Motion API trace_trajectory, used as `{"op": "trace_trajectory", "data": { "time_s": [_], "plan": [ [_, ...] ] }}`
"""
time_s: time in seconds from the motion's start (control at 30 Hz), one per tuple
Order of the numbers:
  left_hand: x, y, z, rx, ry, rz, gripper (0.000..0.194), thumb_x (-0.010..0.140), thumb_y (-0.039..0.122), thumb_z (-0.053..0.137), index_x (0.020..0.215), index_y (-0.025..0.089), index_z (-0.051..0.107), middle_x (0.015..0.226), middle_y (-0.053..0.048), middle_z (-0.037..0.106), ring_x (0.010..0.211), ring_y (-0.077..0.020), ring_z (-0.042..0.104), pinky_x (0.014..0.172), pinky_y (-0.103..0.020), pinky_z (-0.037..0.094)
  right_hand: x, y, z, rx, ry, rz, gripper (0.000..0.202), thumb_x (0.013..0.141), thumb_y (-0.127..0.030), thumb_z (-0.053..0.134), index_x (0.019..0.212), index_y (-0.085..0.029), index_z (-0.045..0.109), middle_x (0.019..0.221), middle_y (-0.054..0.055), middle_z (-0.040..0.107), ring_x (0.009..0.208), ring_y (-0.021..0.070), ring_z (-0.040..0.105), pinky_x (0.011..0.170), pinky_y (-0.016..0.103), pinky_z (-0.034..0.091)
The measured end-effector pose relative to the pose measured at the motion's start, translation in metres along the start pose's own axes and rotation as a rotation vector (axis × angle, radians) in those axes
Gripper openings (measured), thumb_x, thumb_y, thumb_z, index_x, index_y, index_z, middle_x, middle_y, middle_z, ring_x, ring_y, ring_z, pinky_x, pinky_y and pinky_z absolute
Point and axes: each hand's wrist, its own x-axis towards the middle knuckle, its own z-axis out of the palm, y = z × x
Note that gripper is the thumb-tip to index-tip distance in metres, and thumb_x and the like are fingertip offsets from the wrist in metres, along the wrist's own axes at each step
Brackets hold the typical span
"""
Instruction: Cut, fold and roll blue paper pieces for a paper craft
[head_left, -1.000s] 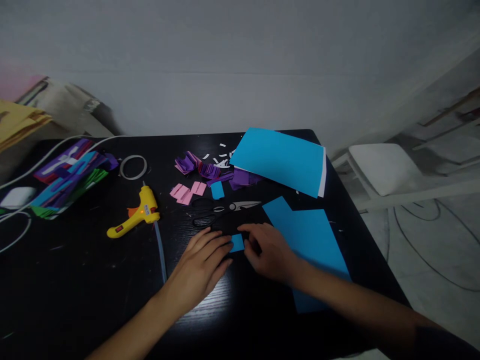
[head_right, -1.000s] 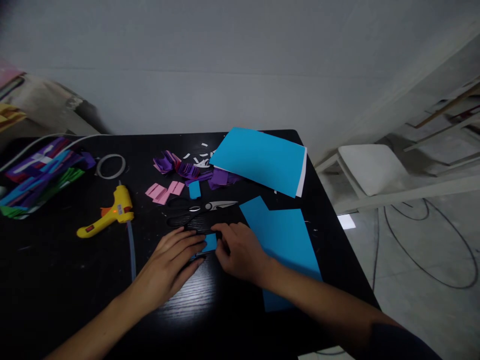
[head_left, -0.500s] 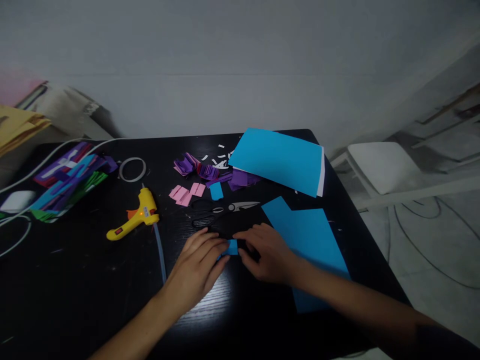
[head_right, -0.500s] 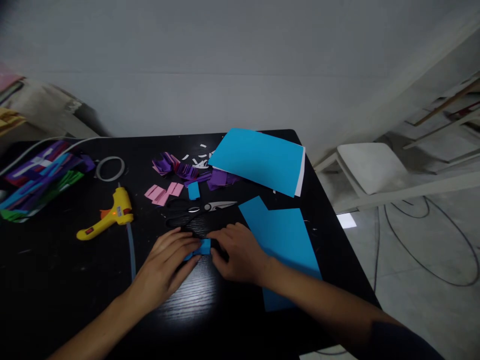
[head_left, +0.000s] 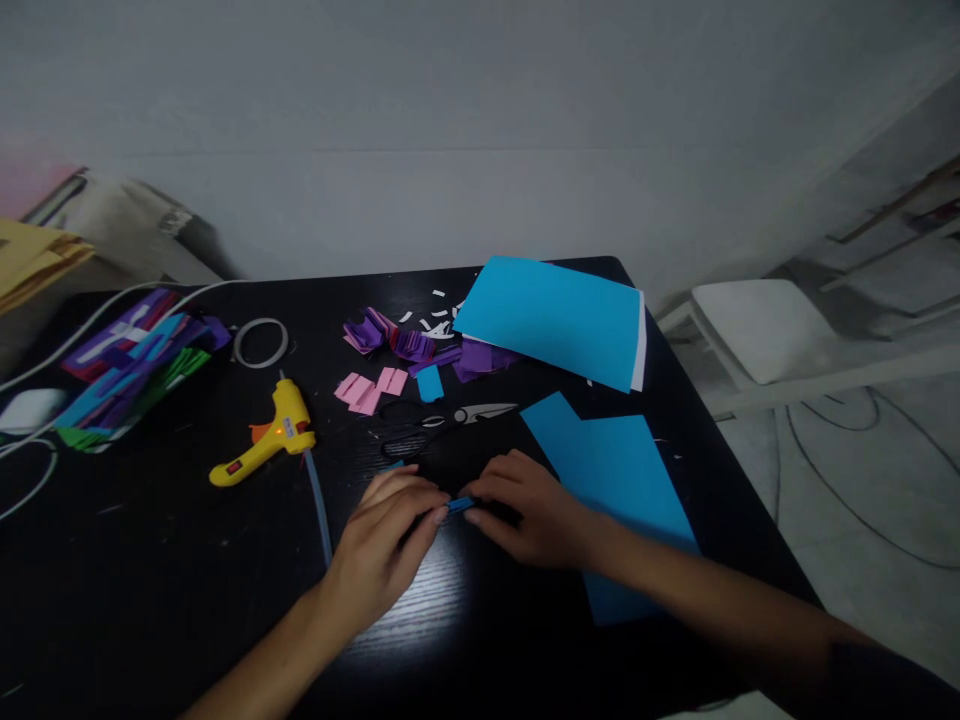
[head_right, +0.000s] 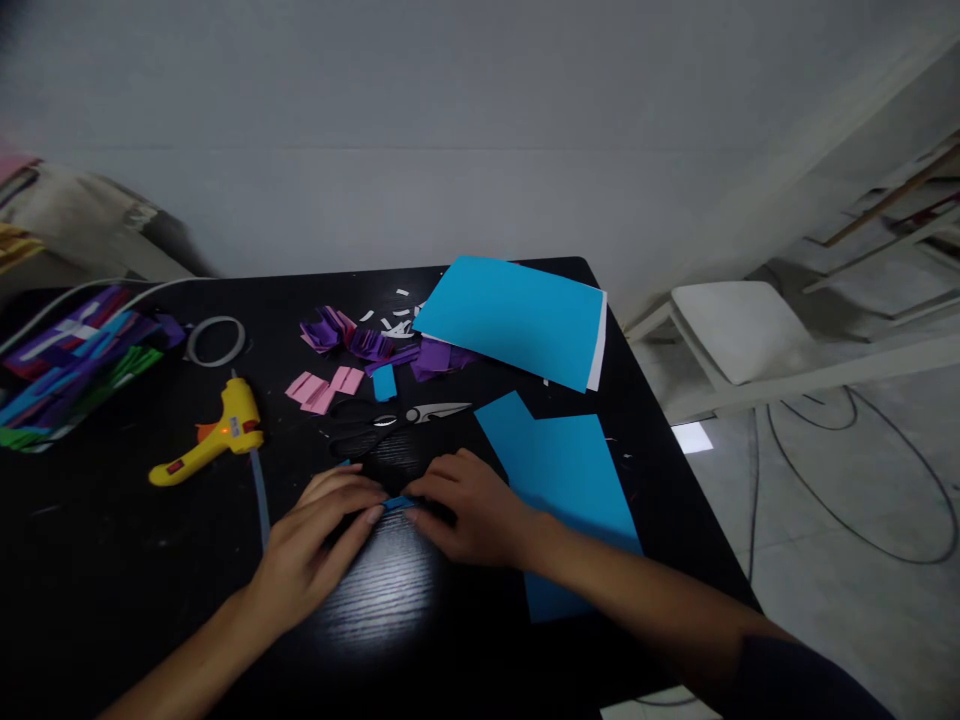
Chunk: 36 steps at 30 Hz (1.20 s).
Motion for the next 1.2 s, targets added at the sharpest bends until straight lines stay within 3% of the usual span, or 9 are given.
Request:
{"op": "trace_trajectory", "data": {
  "time_s": [0.3, 0.73, 0.97, 1.2],
  "plan": [
    [0.0, -0.001, 0.004, 0.014, -0.094, -0.023, 0.012, 0.094, 0.014, 0.063, 0.104, 0.02, 0.063, 0.09, -0.002, 0.07, 0.09, -0.018, 0.066, 0.102, -0.044, 0.051, 0.002, 0.001, -0.004, 0.1, -0.014, 0.057, 0.007, 0.095, -0.023, 0.062, 0.095, -0.018, 0.067, 0.085, 0.003, 0.07, 0.08, 0.0164, 0.062, 0.075, 0.031, 0.042],
    [0.001, 0.002, 0.003, 0.023, -0.172, 0.008, 0.005, 0.093, 0.016, 0.063, 0.095, 0.019, 0.066, 0.078, -0.001, 0.064, 0.083, -0.0181, 0.062, 0.102, -0.045, 0.05, -0.002, -0.008, 0.005, 0.128, 0.052, -0.038, 0.008, 0.094, -0.021, 0.062, 0.091, -0.018, 0.068, 0.082, 0.004, 0.066, 0.076, 0.0154, 0.06, 0.071, 0.029, 0.048],
    [0.002, 0.004, 0.002, 0.002, -0.191, 0.037, 0.006, 0.094, 0.014, 0.061, 0.095, 0.018, 0.064, 0.078, -0.001, 0.064, 0.082, -0.0176, 0.061, 0.102, -0.044, 0.05, -0.004, -0.018, 0.008, 0.236, 0.092, 0.032, 0.005, 0.092, -0.018, 0.063, 0.096, -0.018, 0.067, 0.088, 0.006, 0.067, 0.083, 0.0156, 0.063, 0.073, 0.027, 0.053],
    [0.001, 0.003, 0.003, 0.005, -0.189, 0.038, 0.006, 0.094, 0.016, 0.062, 0.095, 0.02, 0.065, 0.078, -0.001, 0.065, 0.082, -0.0179, 0.063, 0.101, -0.044, 0.051, -0.003, -0.016, 0.007, 0.225, 0.079, 0.007, 0.005, 0.092, -0.016, 0.063, 0.094, -0.019, 0.066, 0.088, 0.005, 0.067, 0.085, 0.015, 0.065, 0.076, 0.027, 0.054]
  ]
}}
